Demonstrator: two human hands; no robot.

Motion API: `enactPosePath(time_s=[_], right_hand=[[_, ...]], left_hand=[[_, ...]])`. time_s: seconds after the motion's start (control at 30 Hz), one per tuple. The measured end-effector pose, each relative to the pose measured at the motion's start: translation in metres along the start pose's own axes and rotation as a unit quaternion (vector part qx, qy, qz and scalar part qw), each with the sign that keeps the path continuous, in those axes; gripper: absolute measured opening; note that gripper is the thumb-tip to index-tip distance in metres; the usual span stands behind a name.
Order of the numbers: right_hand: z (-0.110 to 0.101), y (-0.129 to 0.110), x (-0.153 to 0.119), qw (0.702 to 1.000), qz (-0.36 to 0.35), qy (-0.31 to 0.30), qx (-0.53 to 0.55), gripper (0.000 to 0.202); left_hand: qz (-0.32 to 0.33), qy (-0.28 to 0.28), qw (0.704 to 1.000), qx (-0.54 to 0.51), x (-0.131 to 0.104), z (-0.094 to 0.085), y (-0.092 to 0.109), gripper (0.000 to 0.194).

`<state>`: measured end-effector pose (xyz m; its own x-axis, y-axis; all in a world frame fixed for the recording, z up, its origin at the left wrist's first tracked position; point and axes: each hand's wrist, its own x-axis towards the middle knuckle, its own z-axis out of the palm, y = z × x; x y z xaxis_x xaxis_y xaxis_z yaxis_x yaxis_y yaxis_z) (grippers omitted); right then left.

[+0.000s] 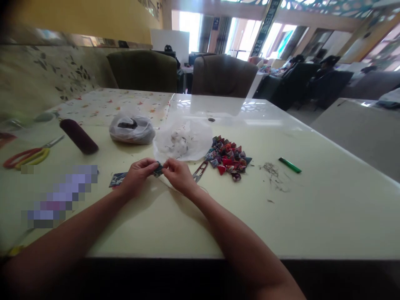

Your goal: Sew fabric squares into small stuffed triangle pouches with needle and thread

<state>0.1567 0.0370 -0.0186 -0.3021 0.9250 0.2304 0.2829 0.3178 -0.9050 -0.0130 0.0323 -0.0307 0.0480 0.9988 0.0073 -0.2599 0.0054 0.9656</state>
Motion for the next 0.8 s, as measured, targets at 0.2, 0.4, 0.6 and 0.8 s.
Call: enactPosePath(time_s=[0.2, 0.4, 0.6, 0.8], right_hand=[[-0.006, 0.001, 0.002, 0.999, -0.019, 0.019, -0.021, 0.013], [-0.011, 0.0, 0.004, 0.998, -0.041, -0.007, -0.039, 0.013], [-0.009, 0.001, 0.004, 0.998, -0.051, -0.013, -0.044, 0.012], [-0.012, -0.001, 0.003, 0.996, -0.083, 0.011, -0.025, 0.018]], left_hand=[[0.004, -0.03, 1.0, 0.003, 0.0, -0.001, 0.0, 0.026], [0.039, -0.072, 0.996, 0.048, -0.001, -0.001, 0.004, 0.028], [0.005, -0.082, 0.994, 0.073, 0.0, -0.002, 0.005, 0.032], [-0.002, -0.041, 0.999, 0.012, -0.003, 0.001, 0.008, 0.036]])
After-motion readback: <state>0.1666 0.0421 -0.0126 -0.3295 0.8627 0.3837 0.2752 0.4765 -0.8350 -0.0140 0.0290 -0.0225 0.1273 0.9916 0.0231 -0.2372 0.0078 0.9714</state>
